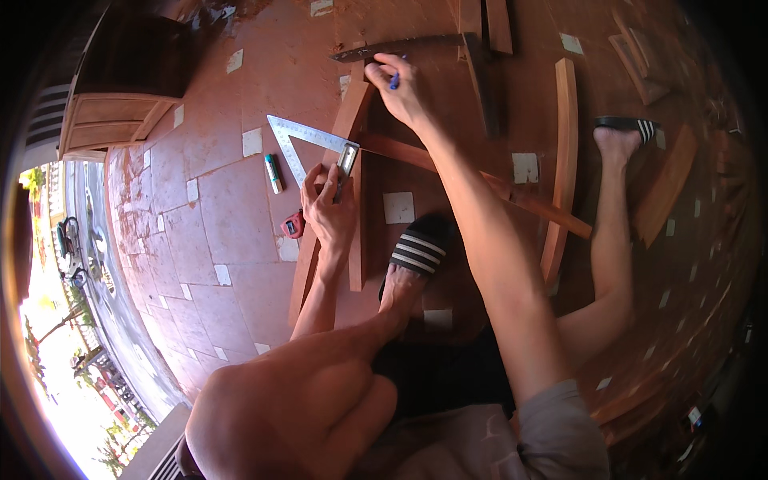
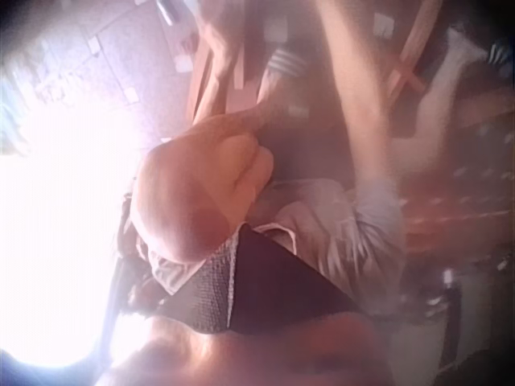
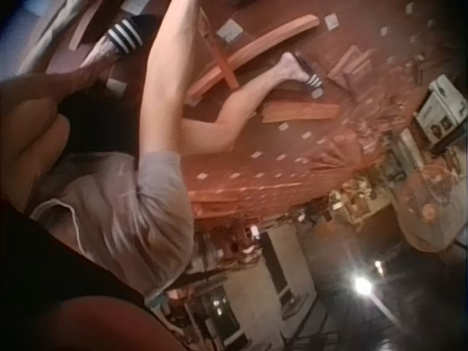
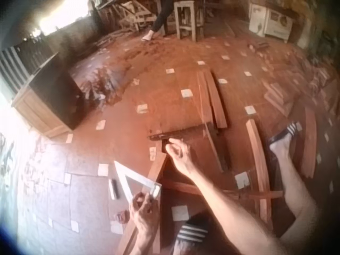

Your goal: The person measures and marks wooden planks using a tape measure, a try square, and a pencil. They repeatedly position the tools on the wood, draw lines, and adjust the pieces on the floor.

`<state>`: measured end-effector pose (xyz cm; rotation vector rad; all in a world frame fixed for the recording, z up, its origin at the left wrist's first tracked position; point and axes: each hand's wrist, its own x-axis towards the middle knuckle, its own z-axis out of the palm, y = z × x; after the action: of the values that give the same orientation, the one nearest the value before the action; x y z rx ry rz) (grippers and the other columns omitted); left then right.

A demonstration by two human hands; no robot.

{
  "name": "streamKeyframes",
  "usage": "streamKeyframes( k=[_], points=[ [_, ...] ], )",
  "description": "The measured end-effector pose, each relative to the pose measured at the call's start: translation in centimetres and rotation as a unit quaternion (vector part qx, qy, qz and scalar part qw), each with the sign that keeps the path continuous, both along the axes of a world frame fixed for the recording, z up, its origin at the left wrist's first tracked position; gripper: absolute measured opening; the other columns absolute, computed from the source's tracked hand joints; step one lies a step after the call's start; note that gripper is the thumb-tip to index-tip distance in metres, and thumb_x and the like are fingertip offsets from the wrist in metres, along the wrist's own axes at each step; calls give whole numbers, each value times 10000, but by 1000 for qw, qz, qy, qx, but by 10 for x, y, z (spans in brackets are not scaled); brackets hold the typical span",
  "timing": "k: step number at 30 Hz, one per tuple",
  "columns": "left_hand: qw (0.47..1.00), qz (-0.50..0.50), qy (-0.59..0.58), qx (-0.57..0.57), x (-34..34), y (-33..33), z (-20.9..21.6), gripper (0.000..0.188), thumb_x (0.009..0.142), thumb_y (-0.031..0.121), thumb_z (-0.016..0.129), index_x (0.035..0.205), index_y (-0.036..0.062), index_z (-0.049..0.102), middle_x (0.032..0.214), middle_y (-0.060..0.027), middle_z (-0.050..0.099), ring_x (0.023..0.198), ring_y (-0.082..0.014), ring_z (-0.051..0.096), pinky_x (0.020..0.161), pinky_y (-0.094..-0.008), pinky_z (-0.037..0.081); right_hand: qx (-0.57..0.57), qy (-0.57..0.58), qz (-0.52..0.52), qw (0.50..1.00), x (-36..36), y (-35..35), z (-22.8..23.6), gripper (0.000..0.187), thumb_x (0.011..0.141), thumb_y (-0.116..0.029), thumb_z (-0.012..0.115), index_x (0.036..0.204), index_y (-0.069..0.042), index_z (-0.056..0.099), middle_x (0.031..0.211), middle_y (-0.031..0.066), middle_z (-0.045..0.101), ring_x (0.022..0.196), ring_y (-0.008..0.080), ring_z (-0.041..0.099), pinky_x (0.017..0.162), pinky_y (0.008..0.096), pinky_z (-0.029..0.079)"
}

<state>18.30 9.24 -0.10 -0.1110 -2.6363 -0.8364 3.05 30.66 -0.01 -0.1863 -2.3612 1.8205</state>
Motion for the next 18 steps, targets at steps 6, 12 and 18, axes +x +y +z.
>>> streamKeyframes(
  k=[6,12,18],
  points=[
    [1000,-7,-4,-2,0,-1,1,358,865,105,845,1220,81,802,1335,-180,648,1189,-393,650,991,-484,554,-45,9,30,999,35,-7,31,738,1113,-653,424,1197,-13,783,1029,182,794,1003,266,744,876,417,563],
    [1000,-9,2,2,-1,-1,0,350,867,100,836,1215,78,803,1329,-185,651,1171,-392,654,981,-480,556,63,-19,159,985,43,-18,54,448,1005,-497,737,1041,-66,856,727,134,769,667,210,748,620,369,564],
    [1000,-19,10,1,-1,-3,0,337,863,91,834,1197,66,796,1315,-192,652,1116,-396,661,940,-487,562,75,-32,168,982,49,-33,64,223,916,-253,846,1016,-53,852,839,178,796,752,297,794,714,391,616]
  ],
)
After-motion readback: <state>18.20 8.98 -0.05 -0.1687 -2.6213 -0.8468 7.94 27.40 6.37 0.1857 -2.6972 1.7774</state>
